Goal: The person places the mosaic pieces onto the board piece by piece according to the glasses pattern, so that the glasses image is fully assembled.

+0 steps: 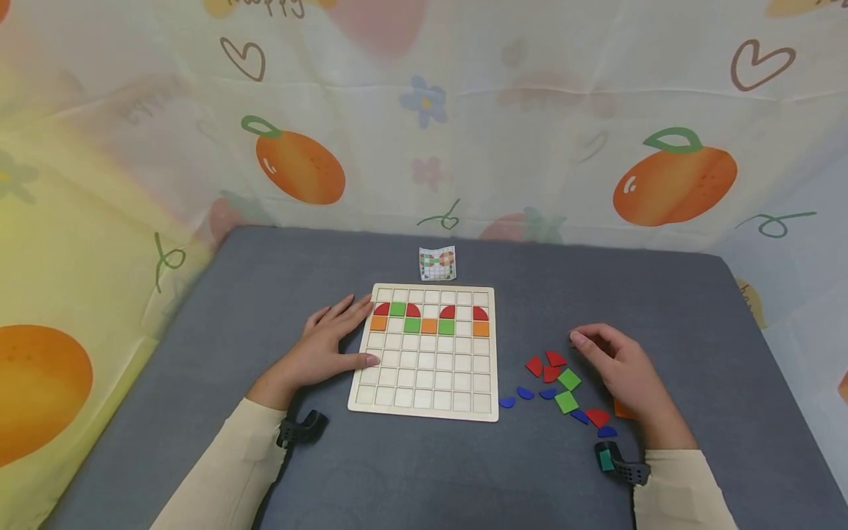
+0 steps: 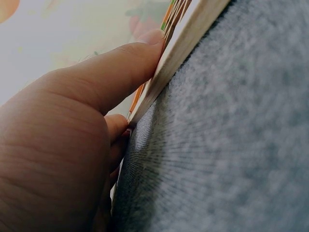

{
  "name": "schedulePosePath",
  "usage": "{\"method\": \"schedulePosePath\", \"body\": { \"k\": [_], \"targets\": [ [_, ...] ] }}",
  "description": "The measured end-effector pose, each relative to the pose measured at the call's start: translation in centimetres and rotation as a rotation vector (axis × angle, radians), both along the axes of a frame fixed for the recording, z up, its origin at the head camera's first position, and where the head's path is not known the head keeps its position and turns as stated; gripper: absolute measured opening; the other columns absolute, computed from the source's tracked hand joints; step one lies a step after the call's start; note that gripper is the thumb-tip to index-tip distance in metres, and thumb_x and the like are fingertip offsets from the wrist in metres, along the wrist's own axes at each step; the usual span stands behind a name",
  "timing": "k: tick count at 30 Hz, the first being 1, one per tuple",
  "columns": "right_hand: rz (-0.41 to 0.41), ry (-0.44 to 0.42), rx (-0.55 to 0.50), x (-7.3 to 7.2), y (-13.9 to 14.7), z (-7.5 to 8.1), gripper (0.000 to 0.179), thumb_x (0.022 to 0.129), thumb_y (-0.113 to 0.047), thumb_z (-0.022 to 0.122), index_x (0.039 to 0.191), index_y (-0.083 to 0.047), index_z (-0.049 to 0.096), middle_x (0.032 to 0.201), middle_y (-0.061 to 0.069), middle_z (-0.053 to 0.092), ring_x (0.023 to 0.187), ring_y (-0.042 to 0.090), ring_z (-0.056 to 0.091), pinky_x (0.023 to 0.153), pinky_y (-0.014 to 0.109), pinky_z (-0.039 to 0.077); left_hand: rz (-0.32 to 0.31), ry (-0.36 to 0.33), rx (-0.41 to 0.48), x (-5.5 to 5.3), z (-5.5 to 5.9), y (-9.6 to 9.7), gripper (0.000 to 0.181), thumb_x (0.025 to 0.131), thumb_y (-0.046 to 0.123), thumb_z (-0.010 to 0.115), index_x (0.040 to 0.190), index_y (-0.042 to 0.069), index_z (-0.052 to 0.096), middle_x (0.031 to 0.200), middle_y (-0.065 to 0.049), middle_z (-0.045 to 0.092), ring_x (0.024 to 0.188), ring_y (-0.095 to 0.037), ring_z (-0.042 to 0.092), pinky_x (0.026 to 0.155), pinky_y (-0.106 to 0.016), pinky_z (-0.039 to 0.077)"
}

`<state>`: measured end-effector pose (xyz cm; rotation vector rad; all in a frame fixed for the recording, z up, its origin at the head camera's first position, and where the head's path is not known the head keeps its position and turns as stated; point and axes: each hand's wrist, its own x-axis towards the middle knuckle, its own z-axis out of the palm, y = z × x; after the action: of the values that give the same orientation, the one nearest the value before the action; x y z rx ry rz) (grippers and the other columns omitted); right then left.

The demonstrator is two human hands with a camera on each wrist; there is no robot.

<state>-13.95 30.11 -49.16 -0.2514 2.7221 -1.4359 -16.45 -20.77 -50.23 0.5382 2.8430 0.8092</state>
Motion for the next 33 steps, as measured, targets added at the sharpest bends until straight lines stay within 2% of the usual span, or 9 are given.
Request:
{"method": "schedulePosePath", "body": {
  "k": [5, 9, 13, 16, 20, 27, 33],
  "targets": [
    [0.047, -0.024, 0.037, 0.1, 0.0, 0.1, 0.035, 0.114, -0.027, 0.062, 0.141, -0.006, 0.069, 0.133, 0.01, 0.067, 0.112, -0.005, 0.059, 0.088, 0.016, 0.047, 0.003, -0.003, -0.005, 0.0, 0.0, 0.0, 0.107, 0.091, 0.065, 0.08, 0.174, 0.02, 0.03, 0.178, 0.008, 0.023, 0.166, -0.023, 0.009, 0.126, -0.058, 0.004],
    [0.086, -0.042, 0.011, 0.1, -0.1, 0.0, 0.034, 0.111, -0.022, 0.068, 0.14, -0.004, 0.069, 0.129, 0.011, 0.069, 0.104, 0.005, 0.065, 0.083, 0.021, 0.052, 0.007, -0.007, -0.011, 0.0, 0.0, 0.1, 0.107, 0.09, 0.066, 0.08, 0.174, 0.02, 0.03, 0.179, 0.008, 0.023, 0.166, -0.024, 0.009, 0.127, -0.059, 0.004],
    [0.153, -0.043, 0.031, 0.0, 0.1, -0.1, 0.034, 0.105, -0.017, 0.078, 0.137, -0.007, 0.072, 0.13, 0.009, 0.067, 0.108, 0.008, 0.061, 0.085, 0.022, 0.05, 0.006, -0.012, -0.005, 0.0, 0.1, 0.1, 0.107, 0.09, 0.065, 0.08, 0.174, 0.02, 0.03, 0.178, 0.008, 0.022, 0.166, -0.024, 0.009, 0.127, -0.058, 0.003],
    [0.224, -0.032, 0.075, -0.1, 0.5, -0.1, 0.037, 0.1, -0.016, 0.083, 0.135, -0.011, 0.073, 0.134, 0.007, 0.063, 0.118, 0.004, 0.054, 0.092, 0.019, 0.046, 0.003, -0.01, 0.0, 0.0, 0.1, 0.1, 0.107, 0.09, 0.066, 0.081, 0.174, 0.021, 0.03, 0.178, 0.009, 0.022, 0.166, -0.024, 0.009, 0.127, -0.058, 0.003],
    [0.284, -0.01, 0.136, -0.1, 1.3, 0.3, 0.039, 0.095, -0.015, 0.088, 0.131, -0.013, 0.074, 0.132, 0.005, 0.06, 0.118, 0.004, 0.052, 0.093, 0.019, 0.044, 0.003, -0.008, 0.001, 0.0, 0.0, 0.0, 0.107, 0.09, 0.066, 0.08, 0.174, 0.021, 0.03, 0.178, 0.01, 0.022, 0.166, -0.023, 0.008, 0.127, -0.058, 0.003],
    [0.309, -0.042, 0.189, 0.1, 1.9, 1.0, 0.025, 0.096, -0.017, 0.087, 0.119, -0.017, 0.076, 0.125, 0.003, 0.058, 0.107, 0.01, 0.054, 0.087, 0.029, 0.05, 0.007, -0.011, -0.005, 0.0, 0.1, 0.1, 0.107, 0.091, 0.066, 0.08, 0.174, 0.021, 0.03, 0.178, 0.009, 0.022, 0.166, -0.023, 0.009, 0.127, -0.058, 0.003],
    [0.308, 0.006, 0.184, 0.1, 1.8, 0.6, 0.022, 0.096, -0.015, 0.087, 0.115, -0.019, 0.077, 0.12, 0.001, 0.059, 0.102, 0.011, 0.054, 0.083, 0.029, 0.049, 0.006, -0.01, -0.006, 0.0, 0.2, 0.2, 0.107, 0.091, 0.066, 0.08, 0.174, 0.02, 0.03, 0.178, 0.009, 0.022, 0.166, -0.023, 0.008, 0.127, -0.058, 0.003]
  ]
}}
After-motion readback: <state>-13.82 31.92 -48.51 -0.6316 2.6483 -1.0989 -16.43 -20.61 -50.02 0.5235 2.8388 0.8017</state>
